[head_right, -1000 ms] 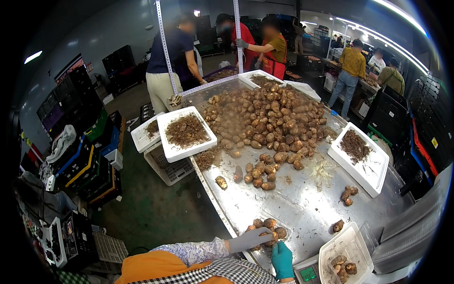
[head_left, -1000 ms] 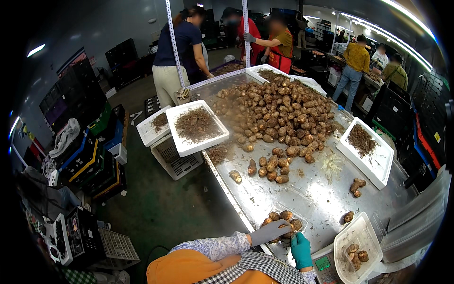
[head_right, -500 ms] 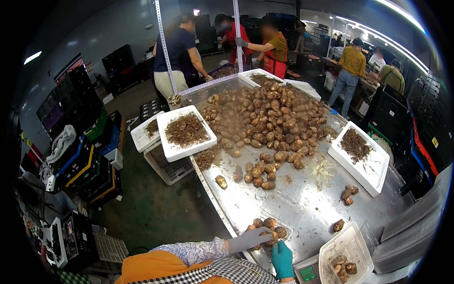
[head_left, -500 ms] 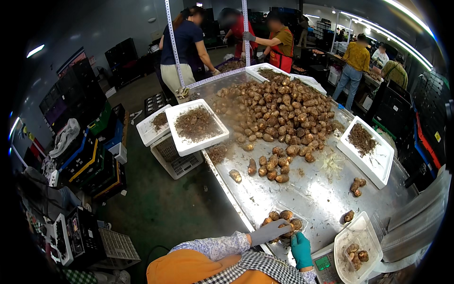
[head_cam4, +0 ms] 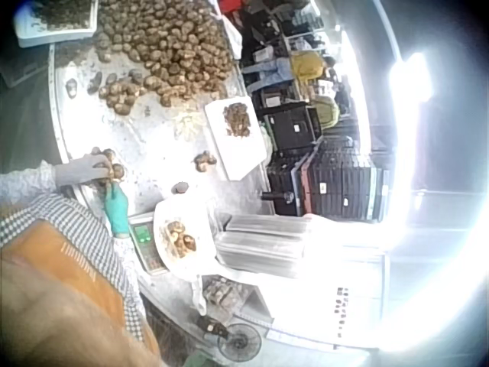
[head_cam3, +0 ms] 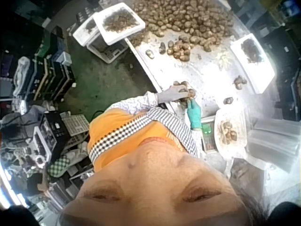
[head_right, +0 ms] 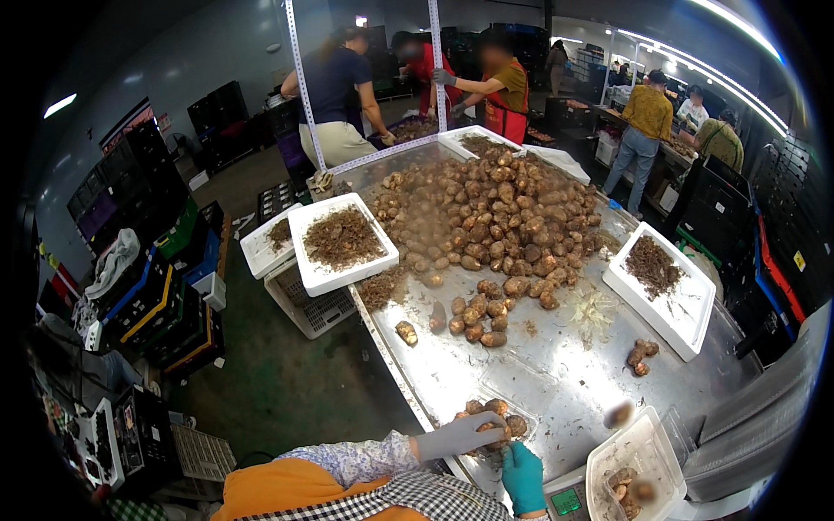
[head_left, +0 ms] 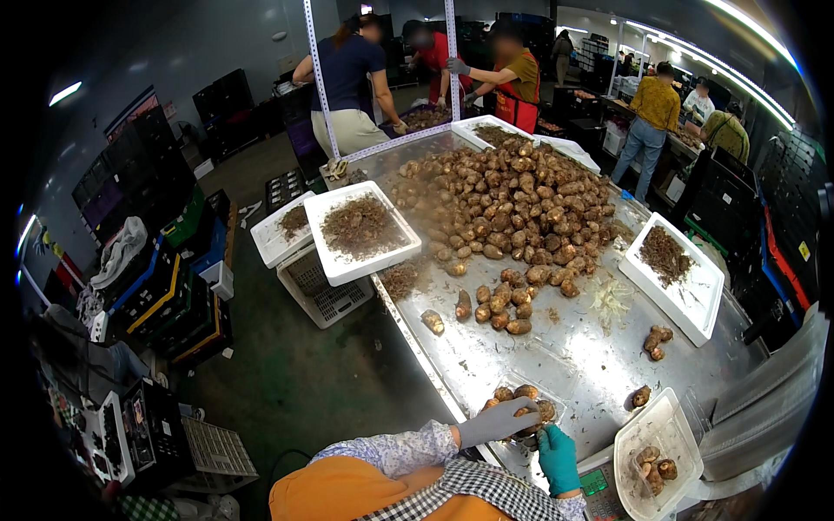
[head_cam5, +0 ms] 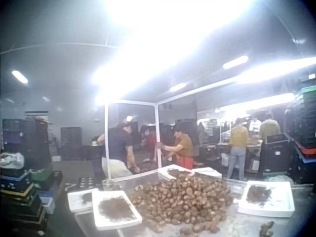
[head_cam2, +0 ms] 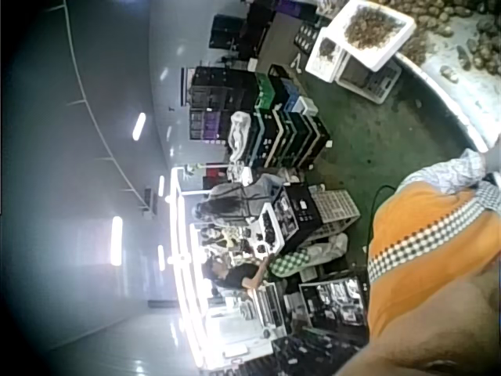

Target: The person sorts brown potatoes from a large pile on a stainless steel table into clear plastic containers. They weigh the containers on a digital scale, add more potatoes as needed, and then move the filled containers to a stack.

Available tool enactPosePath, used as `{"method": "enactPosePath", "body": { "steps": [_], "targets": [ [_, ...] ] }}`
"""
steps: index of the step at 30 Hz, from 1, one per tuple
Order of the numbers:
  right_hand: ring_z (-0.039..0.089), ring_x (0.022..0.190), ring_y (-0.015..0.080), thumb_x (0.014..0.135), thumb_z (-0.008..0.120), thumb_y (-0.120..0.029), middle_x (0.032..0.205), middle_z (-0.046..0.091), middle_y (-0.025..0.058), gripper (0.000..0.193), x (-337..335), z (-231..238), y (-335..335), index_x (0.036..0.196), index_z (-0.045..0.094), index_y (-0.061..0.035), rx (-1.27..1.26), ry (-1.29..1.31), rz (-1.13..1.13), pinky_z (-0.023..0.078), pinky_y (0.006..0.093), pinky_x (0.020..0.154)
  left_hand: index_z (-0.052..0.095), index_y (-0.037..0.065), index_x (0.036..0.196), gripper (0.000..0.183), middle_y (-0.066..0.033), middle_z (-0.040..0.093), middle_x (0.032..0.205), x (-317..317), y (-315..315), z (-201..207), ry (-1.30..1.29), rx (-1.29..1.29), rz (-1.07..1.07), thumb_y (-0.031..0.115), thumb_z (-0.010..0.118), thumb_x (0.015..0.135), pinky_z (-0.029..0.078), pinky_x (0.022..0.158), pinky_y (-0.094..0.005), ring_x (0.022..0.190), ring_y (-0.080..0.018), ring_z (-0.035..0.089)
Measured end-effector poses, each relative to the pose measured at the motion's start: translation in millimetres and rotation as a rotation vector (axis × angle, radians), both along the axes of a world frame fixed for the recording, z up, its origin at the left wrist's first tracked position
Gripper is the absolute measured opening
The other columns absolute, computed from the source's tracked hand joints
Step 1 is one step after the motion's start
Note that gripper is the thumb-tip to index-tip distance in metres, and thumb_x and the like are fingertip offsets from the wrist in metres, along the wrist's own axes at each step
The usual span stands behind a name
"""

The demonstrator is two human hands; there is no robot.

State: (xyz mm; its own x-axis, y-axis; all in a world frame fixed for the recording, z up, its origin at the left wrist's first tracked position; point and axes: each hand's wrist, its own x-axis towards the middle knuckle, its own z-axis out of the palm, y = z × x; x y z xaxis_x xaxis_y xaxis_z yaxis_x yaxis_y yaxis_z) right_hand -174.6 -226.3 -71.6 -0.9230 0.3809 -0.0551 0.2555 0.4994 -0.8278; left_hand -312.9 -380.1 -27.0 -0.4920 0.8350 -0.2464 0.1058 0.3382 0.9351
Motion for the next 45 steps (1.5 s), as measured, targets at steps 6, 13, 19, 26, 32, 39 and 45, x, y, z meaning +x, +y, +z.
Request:
{"method": "enactPosePath", "body": {
  "steps": [6,13,19,26,32,39,45],
  "targets": [
    [0.062,0.068,0.0409,0.093,0.057,-0.018,0.075,0.062,0.0233,0.016,3.6,15.1,-4.2,0.091,0.062,-0.0029,0.099,0.105,-0.051,0.048,0.0455,0.057,0.058,0.012,0.117,0.033,-0.0125,0.063,0.108,-2.7,3.3,23.7,0.014,-0.054,0.033,0.037,0.054,0.096,0.051,0.083,-0.0343,0.096,-0.0246,0.064],
    [0.061,0.064,0.0194,0.096,0.056,-0.020,0.075,0.063,0.0123,0.020,-6.9,35.0,-13.8,0.092,0.059,-0.0015,-0.172,0.143,-0.185,0.048,0.0325,0.060,0.053,0.001,0.126,0.034,-0.0147,0.057,0.120,-7.3,-3.0,1.3,-0.084,0.473,-0.083,0.018,0.052,0.097,0.054,0.078,-0.0272,0.099,-0.0215,0.062],
    [0.064,0.068,0.0127,0.100,0.055,-0.018,0.080,0.069,0.0068,0.020,-0.1,54.8,-13.4,0.102,0.063,0.0003,-0.510,0.174,-0.167,0.051,0.0266,0.063,0.052,0.003,0.128,0.036,-0.0125,0.060,0.114,1.8,8.8,31.9,-0.694,0.325,0.115,0.023,0.055,0.097,0.054,0.073,-0.0271,0.088,-0.0183,0.063],
    [0.068,0.072,0.0164,0.096,0.061,-0.019,0.087,0.071,0.0101,0.021,-1.6,59.1,-7.8,0.107,0.064,-0.0005,-0.169,0.164,-0.206,0.053,0.0301,0.065,0.053,0.000,0.126,0.037,-0.0129,0.056,0.120,-2.5,12.0,38.8,0.182,0.464,-0.105,0.011,0.052,0.091,0.046,0.097,-0.0331,0.113,-0.0235,0.054],
    [0.067,0.077,0.0307,0.095,0.058,-0.025,0.089,0.068,0.0145,0.025,-1.6,71.4,-11.2,0.110,0.064,-0.0054,0.100,0.192,-0.175,0.054,0.0373,0.069,0.053,0.000,0.125,0.034,-0.0117,0.058,0.118,-0.7,17.8,36.4,-0.132,0.349,0.004,0.022,0.037,0.104,0.044,0.097,-0.0298,0.109,-0.0171,0.055],
    [0.064,0.069,0.0320,0.093,0.058,-0.020,0.081,0.066,0.0159,0.018,0.4,59.8,-11.0,0.102,0.064,-0.0045,0.336,0.190,-0.089,0.052,0.0404,0.063,0.053,-0.001,0.125,0.031,-0.0132,0.057,0.118,4.2,17.2,36.1,0.136,0.254,0.010,0.014,0.043,0.100,0.043,0.096,-0.0308,0.109,-0.0196,0.056],
    [0.063,0.065,0.0308,0.094,0.056,-0.020,0.078,0.065,0.0153,0.017,3.3,47.8,-6.8,0.097,0.062,-0.0044,0.082,0.138,-0.117,0.051,0.0385,0.061,0.055,0.001,0.126,0.032,-0.0122,0.059,0.114,0.6,12.7,22.4,0.247,0.382,-0.066,0.010,0.053,0.095,0.045,0.094,-0.0311,0.107,-0.0208,0.057]
  ]
}}
